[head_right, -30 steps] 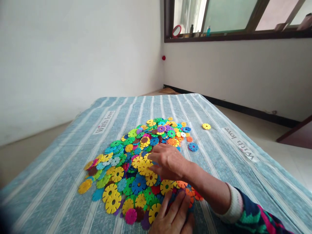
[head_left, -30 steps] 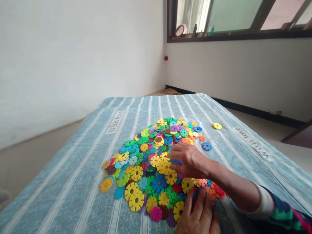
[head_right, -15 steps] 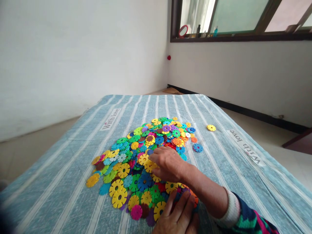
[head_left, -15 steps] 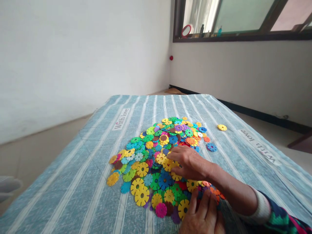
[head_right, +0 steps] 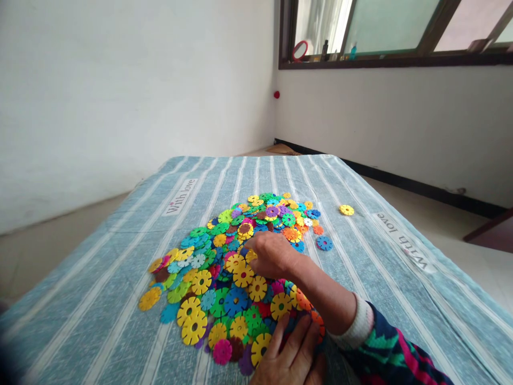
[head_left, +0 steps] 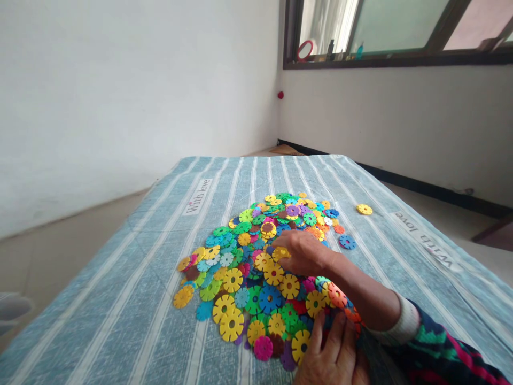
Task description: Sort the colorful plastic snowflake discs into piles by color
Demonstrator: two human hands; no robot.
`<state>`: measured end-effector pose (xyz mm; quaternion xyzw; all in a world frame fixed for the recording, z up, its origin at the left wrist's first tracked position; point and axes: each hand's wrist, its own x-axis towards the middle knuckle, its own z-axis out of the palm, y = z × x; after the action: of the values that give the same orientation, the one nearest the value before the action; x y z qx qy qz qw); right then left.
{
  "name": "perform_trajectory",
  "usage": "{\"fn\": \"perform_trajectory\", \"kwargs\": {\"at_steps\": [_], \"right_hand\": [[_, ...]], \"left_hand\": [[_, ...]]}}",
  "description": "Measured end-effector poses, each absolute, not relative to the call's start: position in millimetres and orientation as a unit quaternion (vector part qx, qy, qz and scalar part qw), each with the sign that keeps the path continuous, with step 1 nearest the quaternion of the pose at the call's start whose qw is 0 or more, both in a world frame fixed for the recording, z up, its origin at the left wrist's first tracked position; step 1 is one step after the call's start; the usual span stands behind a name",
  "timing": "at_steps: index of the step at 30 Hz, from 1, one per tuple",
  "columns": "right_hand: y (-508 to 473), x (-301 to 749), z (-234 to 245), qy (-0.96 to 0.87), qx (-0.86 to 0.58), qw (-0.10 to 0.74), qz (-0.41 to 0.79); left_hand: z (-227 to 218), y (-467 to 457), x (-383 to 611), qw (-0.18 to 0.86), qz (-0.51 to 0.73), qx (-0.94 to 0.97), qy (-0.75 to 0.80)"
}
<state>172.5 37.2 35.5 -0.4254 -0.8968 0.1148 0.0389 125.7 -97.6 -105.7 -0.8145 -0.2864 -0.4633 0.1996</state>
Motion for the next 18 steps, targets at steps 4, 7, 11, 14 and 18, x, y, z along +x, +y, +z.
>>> {"fn": "perform_trajectory", "kwargs": {"at_steps": [4,7,11,14,18], "right_hand": [[34,164,41,-0.909,-0.406,-0.01,0.096],[34,159,42,-0.917,-0.391,-0.026,0.071],[39,159,44,-0.922,-0.378,-0.031,0.08],[45,161,44,-0.931,-0.351,-0.023,0.101],[51,165,44,-0.938,-0.323,-0.019,0.121]], "left_hand": [[-108,-98,123,0.215,-0.429,-0.83,-0.283],[-105,-98,119,0.218,-0.419,-0.837,-0.277],[-101,-94,118,0.221,-0.436,-0.832,-0.262],[-102,-92,120,0.227,-0.45,-0.825,-0.255],[-107,-90,122,0.225,-0.456,-0.821,-0.26]]}}
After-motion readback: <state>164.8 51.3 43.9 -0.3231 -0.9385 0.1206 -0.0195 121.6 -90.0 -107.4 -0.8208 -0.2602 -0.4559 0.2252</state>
